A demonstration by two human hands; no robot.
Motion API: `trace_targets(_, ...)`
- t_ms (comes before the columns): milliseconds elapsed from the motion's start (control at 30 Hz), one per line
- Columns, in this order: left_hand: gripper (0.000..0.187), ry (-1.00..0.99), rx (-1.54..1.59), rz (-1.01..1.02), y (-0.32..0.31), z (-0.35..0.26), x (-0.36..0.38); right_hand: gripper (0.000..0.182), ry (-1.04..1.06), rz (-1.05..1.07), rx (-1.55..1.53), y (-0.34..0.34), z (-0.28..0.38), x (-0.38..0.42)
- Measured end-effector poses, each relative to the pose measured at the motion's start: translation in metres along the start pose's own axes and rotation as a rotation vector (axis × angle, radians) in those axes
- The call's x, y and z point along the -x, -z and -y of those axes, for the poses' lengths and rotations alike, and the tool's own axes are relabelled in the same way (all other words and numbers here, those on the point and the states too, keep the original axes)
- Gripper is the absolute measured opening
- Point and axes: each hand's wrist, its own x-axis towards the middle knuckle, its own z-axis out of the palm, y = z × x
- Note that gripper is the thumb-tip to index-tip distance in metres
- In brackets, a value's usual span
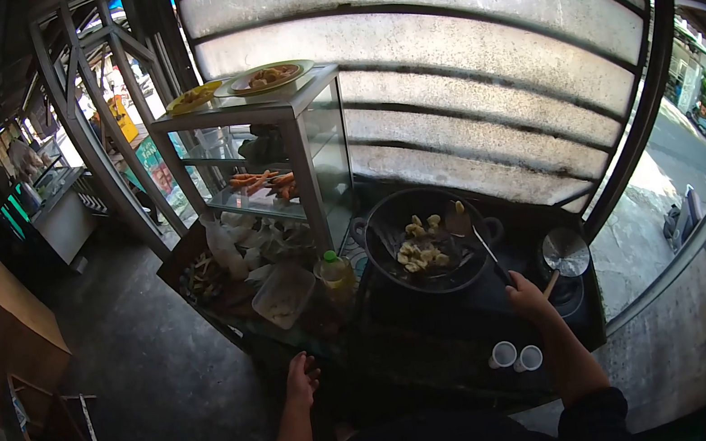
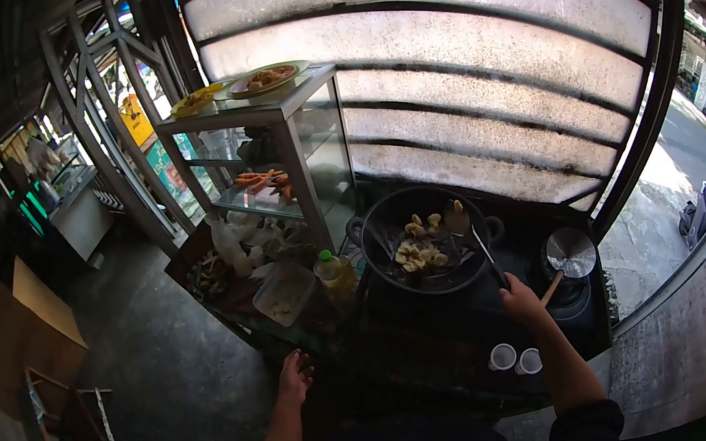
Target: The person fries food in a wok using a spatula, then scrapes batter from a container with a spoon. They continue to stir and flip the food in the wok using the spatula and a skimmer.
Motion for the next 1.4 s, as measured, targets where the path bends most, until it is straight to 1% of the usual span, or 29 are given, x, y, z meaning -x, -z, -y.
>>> trace_targets(67, 0.032, -0.005, 0.006, -0.004, 0.001, 0.003, 0.003, 0.049, 0.017, -0.081, 0.114, 0.000, -0.009, -0.013)
trace_targets(100, 0.033, 0.006, 0.003, -0.020, 0.002, 0.005, 0.006, 0.049, 0.024, -0.081, 0.114, -0.003, -0.013, -0.018)
trace_targets(167, 0.033, 0.010, 0.005, -0.038, 0.004, 0.007, 0.010, 0.051, -0.230, 0.055, -0.189, -0.010, -0.020, -0.023)
trace_targets(200, 0.033, 0.010, 0.009, -0.044, 0.006, 0.008, 0.011, 0.051, -0.221, 0.058, -0.188, -0.009, -0.004, -0.018)
trace_targets(267, 0.033, 0.005, 0.019, -0.057, 0.010, 0.007, 0.014, 0.032, -0.407, 0.178, -0.619, -0.010, 0.027, -0.002)
trace_targets(300, 0.033, -0.002, 0.013, -0.063, 0.012, 0.007, 0.015, 0.021, -0.425, 0.224, -0.730, -0.012, 0.032, 0.001)
trace_targets(333, 0.033, -0.007, 0.006, -0.068, 0.013, 0.007, 0.017, 0.021, -0.421, 0.229, -0.728, -0.016, 0.035, 0.001)
trace_targets(400, 0.032, -0.020, 0.012, -0.073, 0.011, 0.002, 0.024, 0.015, -0.661, 0.226, -1.056, -0.025, 0.039, -0.001)
trace_targets(433, 0.032, -0.030, 0.015, -0.075, 0.011, 0.001, 0.026, 0.015, -0.657, 0.230, -1.054, -0.029, 0.039, -0.003)
trace_targets(500, 0.031, -0.044, 0.016, -0.073, 0.012, 0.002, 0.027, 0.012, -0.710, 0.325, -1.236, -0.037, 0.038, -0.009)
trace_targets(533, 0.031, -0.054, 0.013, -0.068, 0.012, 0.003, 0.026, 0.012, -0.708, 0.328, -1.234, -0.040, 0.038, -0.014)
trace_targets(600, 0.030, -0.063, 0.023, -0.054, 0.011, 0.006, 0.027, 0.006, -0.790, 0.399, -1.463, -0.044, 0.043, -0.018)
trace_targets(633, 0.030, -0.072, 0.031, -0.037, 0.011, 0.007, 0.027, 0.006, -0.789, 0.402, -1.462, -0.046, 0.044, -0.016)
trace_targets(700, 0.028, -0.080, 0.033, -0.032, 0.009, 0.008, 0.028, 0.010, -0.575, 0.401, -1.265, -0.049, 0.049, -0.008)
trace_targets(733, 0.026, -0.086, 0.035, -0.027, 0.009, 0.007, 0.028, 0.010, -0.572, 0.406, -1.262, -0.048, 0.050, -0.006)
trace_targets(800, 0.024, -0.103, 0.031, -0.039, 0.009, 0.007, 0.030, 0.016, -0.446, 0.380, -1.116, -0.044, 0.051, 0.000)
trace_targets(933, 0.023, -0.128, -0.012, -0.083, 0.008, 0.008, 0.030, 0.021, -0.381, 0.404, -1.051, -0.018, 0.052, 0.004)
trace_targets(1000, 0.024, -0.135, -0.022, -0.102, 0.006, 0.008, 0.029, 0.027, -0.352, 0.334, -0.951, -0.008, 0.053, 0.003)
trace_targets(1033, 0.026, -0.142, -0.032, -0.121, 0.006, 0.008, 0.029, 0.032, -0.333, 0.334, -0.904, -0.002, 0.054, 0.005)
trace_targets(1067, 0.026, -0.143, -0.033, -0.119, 0.005, 0.008, 0.028, 0.032, -0.332, 0.331, -0.905, 0.001, 0.053, 0.004)
trace_targets(1133, 0.029, -0.165, -0.058, -0.117, 0.004, 0.008, 0.027, 0.037, -0.286, 0.259, -0.778, 0.007, 0.049, 0.002)
trace_targets(1167, 0.029, -0.165, -0.060, -0.114, 0.004, 0.008, 0.026, 0.037, -0.286, 0.257, -0.780, 0.007, 0.041, -0.001)
trace_targets(1233, 0.031, -0.154, -0.088, -0.116, 0.005, 0.008, 0.022, 0.040, -0.110, 0.132, -0.448, -0.001, 0.014, -0.009)
trace_targets(1267, 0.031, -0.150, -0.096, -0.111, 0.003, 0.008, 0.023, 0.040, -0.118, 0.126, -0.452, -0.007, -0.003, -0.014)
trace_targets(1367, 0.030, -0.174, -0.078, -0.124, -0.009, 0.003, 0.028, 0.046, 0.040, 0.059, -0.162, -0.034, -0.067, -0.039)
trace_targets(1400, 0.028, -0.171, -0.059, -0.079, -0.013, 0.002, 0.030, 0.047, 0.091, 0.039, -0.064, -0.040, -0.083, -0.043)
